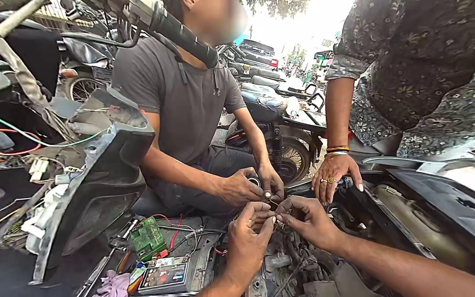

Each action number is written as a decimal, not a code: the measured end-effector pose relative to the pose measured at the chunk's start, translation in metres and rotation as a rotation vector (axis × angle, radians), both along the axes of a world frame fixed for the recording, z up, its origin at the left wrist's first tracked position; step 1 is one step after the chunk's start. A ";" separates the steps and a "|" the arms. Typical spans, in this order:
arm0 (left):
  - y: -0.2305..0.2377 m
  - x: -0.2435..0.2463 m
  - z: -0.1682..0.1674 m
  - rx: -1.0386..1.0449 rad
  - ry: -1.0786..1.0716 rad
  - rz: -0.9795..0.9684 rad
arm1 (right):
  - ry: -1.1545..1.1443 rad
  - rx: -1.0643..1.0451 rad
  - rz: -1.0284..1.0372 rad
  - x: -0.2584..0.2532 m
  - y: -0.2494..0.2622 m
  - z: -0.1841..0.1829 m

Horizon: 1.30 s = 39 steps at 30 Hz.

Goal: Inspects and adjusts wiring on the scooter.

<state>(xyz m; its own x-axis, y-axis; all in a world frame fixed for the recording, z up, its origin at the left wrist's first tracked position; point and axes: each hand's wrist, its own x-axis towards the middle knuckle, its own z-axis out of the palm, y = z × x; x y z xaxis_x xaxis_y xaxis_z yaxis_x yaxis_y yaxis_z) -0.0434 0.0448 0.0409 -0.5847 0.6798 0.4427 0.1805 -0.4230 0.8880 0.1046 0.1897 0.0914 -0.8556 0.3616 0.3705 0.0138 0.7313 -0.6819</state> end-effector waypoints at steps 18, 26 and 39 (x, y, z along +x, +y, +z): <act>0.004 -0.011 0.010 -0.122 -0.178 -0.173 | 0.001 0.481 -0.021 0.004 -0.007 0.009; 0.005 -0.003 0.005 -0.169 -0.404 -0.279 | -0.021 0.328 -0.079 0.003 -0.009 0.010; 0.005 0.004 -0.006 -0.175 0.525 0.304 | -0.005 0.165 -0.108 0.001 -0.013 0.009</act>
